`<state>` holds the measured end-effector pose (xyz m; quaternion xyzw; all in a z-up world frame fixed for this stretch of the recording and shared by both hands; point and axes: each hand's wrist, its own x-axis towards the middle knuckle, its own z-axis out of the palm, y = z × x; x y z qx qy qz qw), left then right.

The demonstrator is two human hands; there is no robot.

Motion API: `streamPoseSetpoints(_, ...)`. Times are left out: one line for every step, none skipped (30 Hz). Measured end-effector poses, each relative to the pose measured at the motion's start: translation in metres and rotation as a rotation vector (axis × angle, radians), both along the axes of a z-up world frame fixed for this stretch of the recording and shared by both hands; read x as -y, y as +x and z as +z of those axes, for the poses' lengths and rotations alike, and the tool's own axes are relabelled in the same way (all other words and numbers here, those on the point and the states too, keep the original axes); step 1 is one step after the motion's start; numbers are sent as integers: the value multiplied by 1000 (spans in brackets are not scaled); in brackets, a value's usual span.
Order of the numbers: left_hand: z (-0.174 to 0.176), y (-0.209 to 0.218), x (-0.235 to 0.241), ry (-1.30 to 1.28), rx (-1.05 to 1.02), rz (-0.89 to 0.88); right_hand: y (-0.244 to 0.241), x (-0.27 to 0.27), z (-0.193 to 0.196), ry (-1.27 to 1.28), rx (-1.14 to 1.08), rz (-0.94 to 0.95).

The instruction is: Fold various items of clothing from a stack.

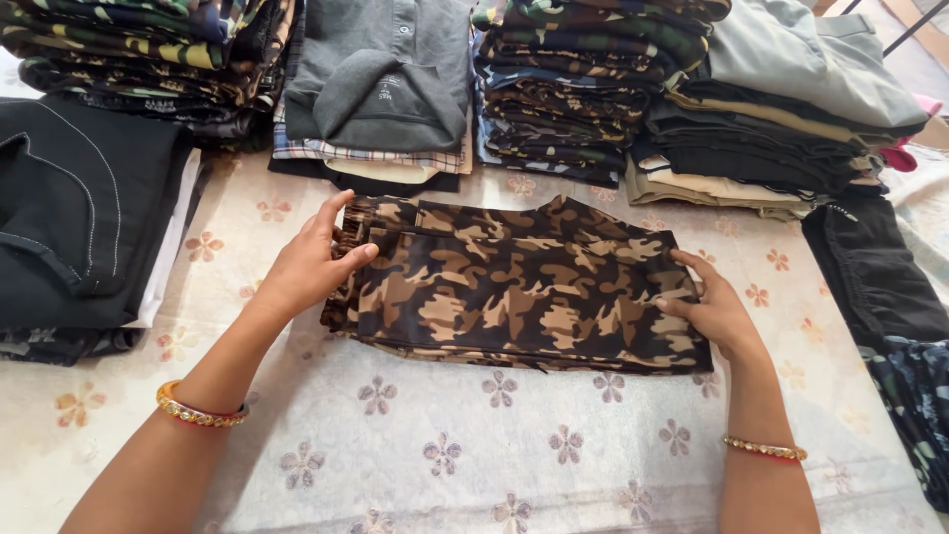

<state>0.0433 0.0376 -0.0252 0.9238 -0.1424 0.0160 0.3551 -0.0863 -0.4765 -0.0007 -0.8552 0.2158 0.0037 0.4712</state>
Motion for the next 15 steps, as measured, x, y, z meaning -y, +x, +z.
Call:
streamPoseSetpoints(1,-1,1,-26,-11,-11,0,0,2,-6,1,-31)
streamPoseSetpoints(2,-3,1,-53,-23,-20,0,1,3,-13,0,-59)
streamPoseSetpoints(5,-6,4,-52,-24,-17,-4,5,5,-11,-1,-57)
streamPoseSetpoints(8,-9,7,-67,-82,-30,-7,9,9,-33,89,-57)
streamPoseSetpoints(11,-13,10,-82,-139,-43,-9,14,14,-55,180,-57)
streamPoseSetpoints(12,-15,14,-84,-139,-38,-11,19,12,-56,179,-51)
streamPoseSetpoints(13,-18,19,-71,-125,-55,-13,24,10,-164,171,-108)
streamPoseSetpoints(14,-20,24,-58,-109,-73,-15,30,7,-271,166,-167)
streamPoseSetpoints(10,-21,25,-59,-108,-68,-13,37,0,-271,168,-162)
streamPoseSetpoints(6,-23,25,-73,-44,-94,-11,44,-7,-145,132,-152)
streamPoseSetpoints(2,-25,26,-87,20,-119,-9,51,-15,-19,96,-143)
streamPoseSetpoints(0,-26,27,-89,20,-117,-9,49,-14,-21,96,-141)
streamPoseSetpoints(-2,-27,28,-96,146,-99,-9,48,-13,9,66,-108)
streamPoseSetpoints(-3,-27,30,-104,274,-84,-9,47,-12,38,36,-76)
streamPoseSetpoints(4,-33,33,-107,274,-84,-9,40,-7,34,37,-77)
